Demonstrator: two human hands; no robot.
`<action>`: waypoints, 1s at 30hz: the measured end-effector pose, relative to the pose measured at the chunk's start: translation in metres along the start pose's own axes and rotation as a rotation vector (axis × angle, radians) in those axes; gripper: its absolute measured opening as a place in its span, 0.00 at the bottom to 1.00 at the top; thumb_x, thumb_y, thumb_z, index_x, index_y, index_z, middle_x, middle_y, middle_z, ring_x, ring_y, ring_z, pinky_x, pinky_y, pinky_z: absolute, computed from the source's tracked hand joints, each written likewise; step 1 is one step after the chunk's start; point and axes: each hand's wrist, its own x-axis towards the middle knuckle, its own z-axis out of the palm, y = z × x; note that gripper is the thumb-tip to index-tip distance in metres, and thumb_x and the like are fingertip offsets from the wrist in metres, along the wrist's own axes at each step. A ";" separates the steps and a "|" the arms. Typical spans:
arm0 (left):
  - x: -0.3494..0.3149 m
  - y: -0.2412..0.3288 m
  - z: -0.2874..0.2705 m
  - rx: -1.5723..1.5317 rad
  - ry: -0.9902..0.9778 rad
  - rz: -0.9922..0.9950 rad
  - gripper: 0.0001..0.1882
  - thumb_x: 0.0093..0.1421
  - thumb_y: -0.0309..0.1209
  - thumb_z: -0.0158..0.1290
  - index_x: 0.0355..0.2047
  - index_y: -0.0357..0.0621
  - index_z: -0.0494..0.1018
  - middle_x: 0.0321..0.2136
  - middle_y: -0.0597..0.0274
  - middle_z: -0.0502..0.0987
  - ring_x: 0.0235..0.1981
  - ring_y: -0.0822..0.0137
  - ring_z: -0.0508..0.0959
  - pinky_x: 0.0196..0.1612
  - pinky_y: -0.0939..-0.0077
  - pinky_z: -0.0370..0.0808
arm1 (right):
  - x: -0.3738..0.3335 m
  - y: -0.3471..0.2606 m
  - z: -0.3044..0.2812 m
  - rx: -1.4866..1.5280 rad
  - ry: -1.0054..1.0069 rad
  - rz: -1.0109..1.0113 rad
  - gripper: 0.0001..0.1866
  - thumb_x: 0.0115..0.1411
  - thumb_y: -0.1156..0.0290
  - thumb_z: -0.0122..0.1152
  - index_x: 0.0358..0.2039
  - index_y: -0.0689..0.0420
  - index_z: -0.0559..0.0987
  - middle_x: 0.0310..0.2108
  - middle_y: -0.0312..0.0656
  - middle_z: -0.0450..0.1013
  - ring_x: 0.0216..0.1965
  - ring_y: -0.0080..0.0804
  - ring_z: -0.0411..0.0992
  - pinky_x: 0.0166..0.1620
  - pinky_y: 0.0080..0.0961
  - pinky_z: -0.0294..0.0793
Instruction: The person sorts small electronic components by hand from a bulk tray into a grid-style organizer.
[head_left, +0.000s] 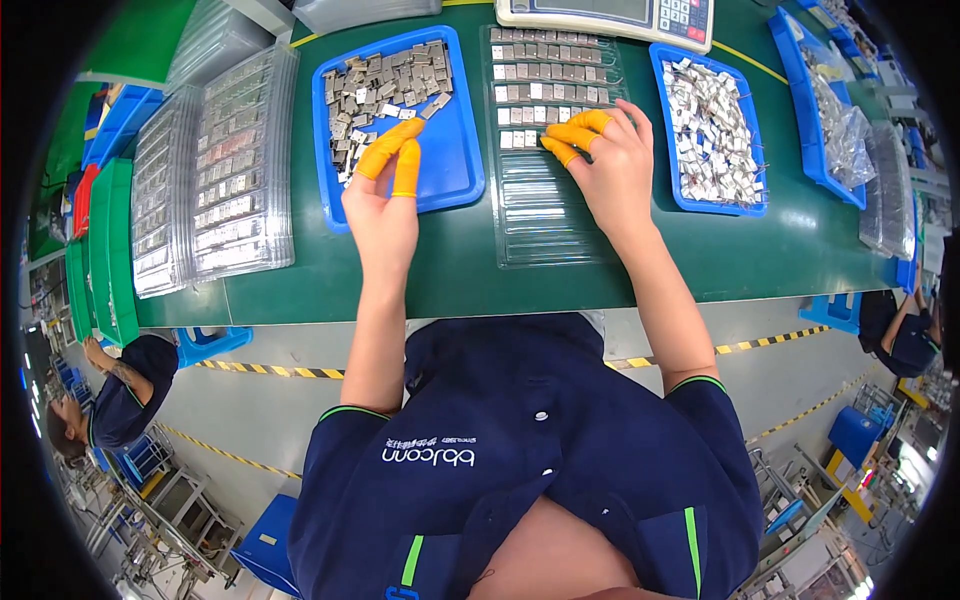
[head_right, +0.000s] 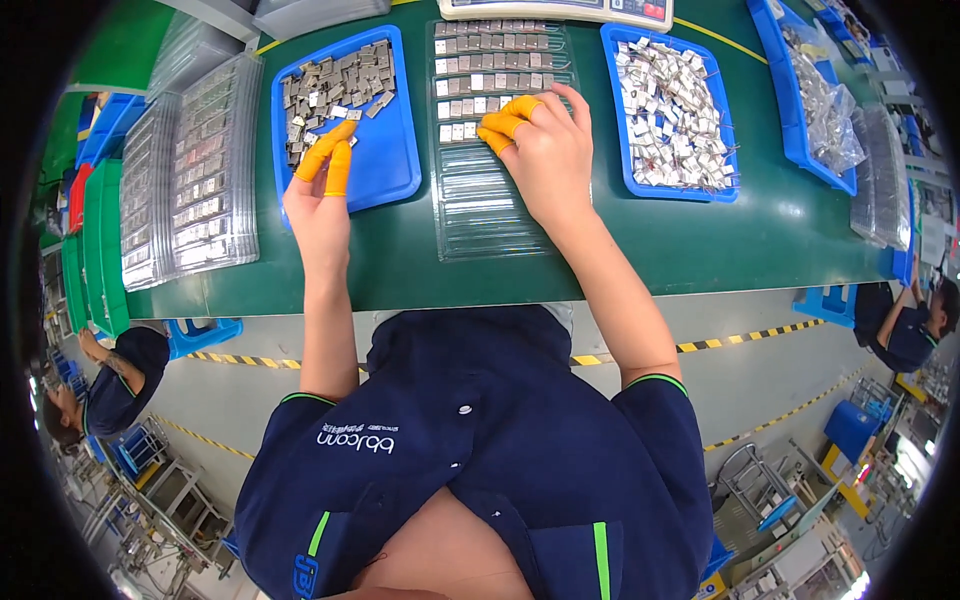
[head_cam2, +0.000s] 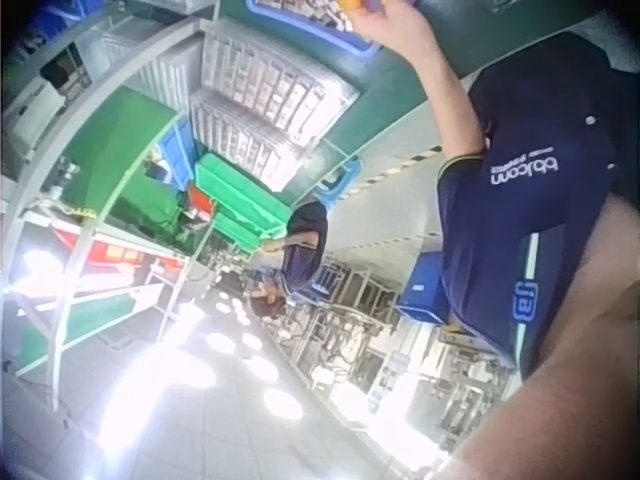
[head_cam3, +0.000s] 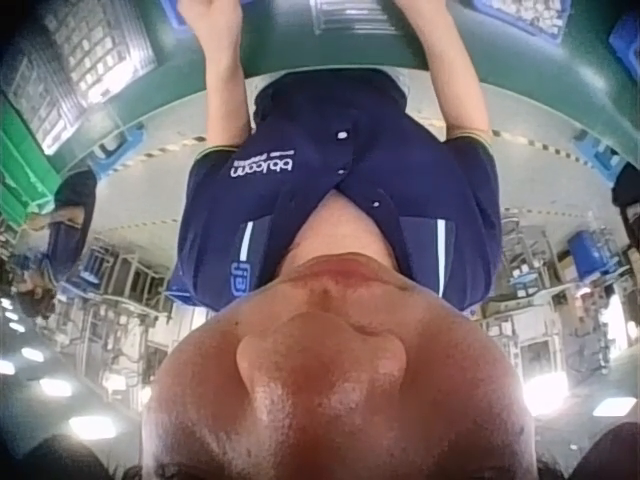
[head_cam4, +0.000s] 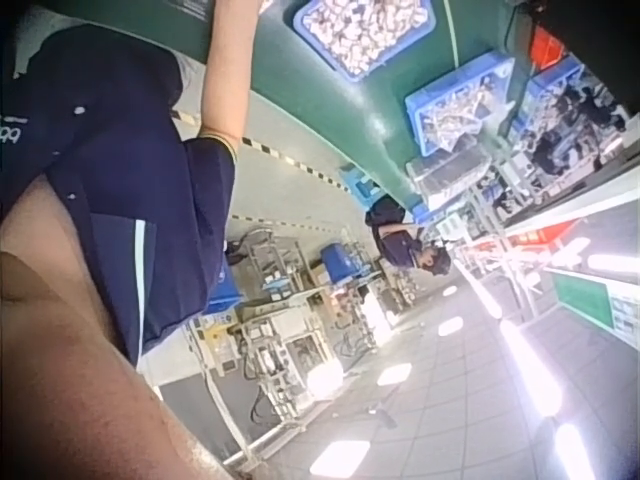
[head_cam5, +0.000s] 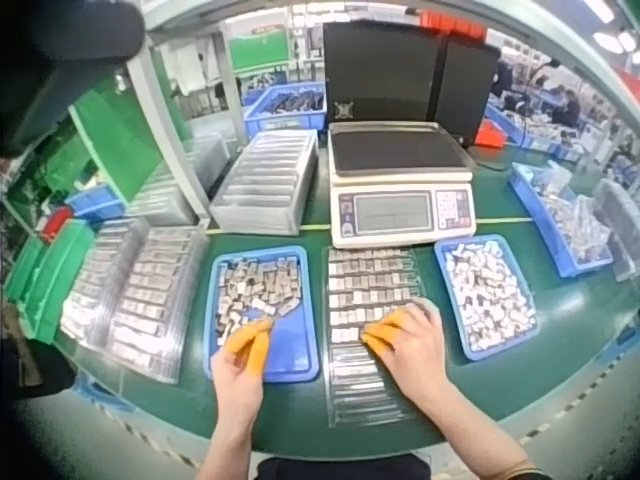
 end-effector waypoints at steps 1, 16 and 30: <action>0.003 -0.001 -0.005 0.094 0.013 0.018 0.10 0.57 0.24 0.50 0.40 0.38 0.73 0.42 0.59 0.74 0.44 0.68 0.72 0.50 0.77 0.65 | -0.001 0.001 0.001 -0.028 -0.017 -0.026 0.06 0.40 0.72 0.65 0.24 0.53 0.81 0.26 0.34 0.72 0.34 0.30 0.69 0.53 0.35 0.59; 0.059 -0.012 -0.006 1.221 -0.093 0.385 0.12 0.45 0.36 0.60 0.29 0.44 0.78 0.28 0.55 0.75 0.37 0.57 0.70 0.42 0.64 0.64 | -0.026 0.071 -0.062 -0.320 -0.047 0.631 0.11 0.49 0.76 0.59 0.35 0.58 0.79 0.34 0.47 0.74 0.36 0.43 0.71 0.41 0.33 0.69; 0.065 -0.014 0.003 0.893 -0.151 0.212 0.13 0.45 0.30 0.60 0.33 0.41 0.76 0.26 0.55 0.77 0.30 0.57 0.75 0.36 0.68 0.71 | -0.040 0.101 -0.075 -0.136 0.038 0.594 0.05 0.47 0.78 0.57 0.22 0.69 0.75 0.24 0.54 0.71 0.24 0.48 0.71 0.30 0.35 0.69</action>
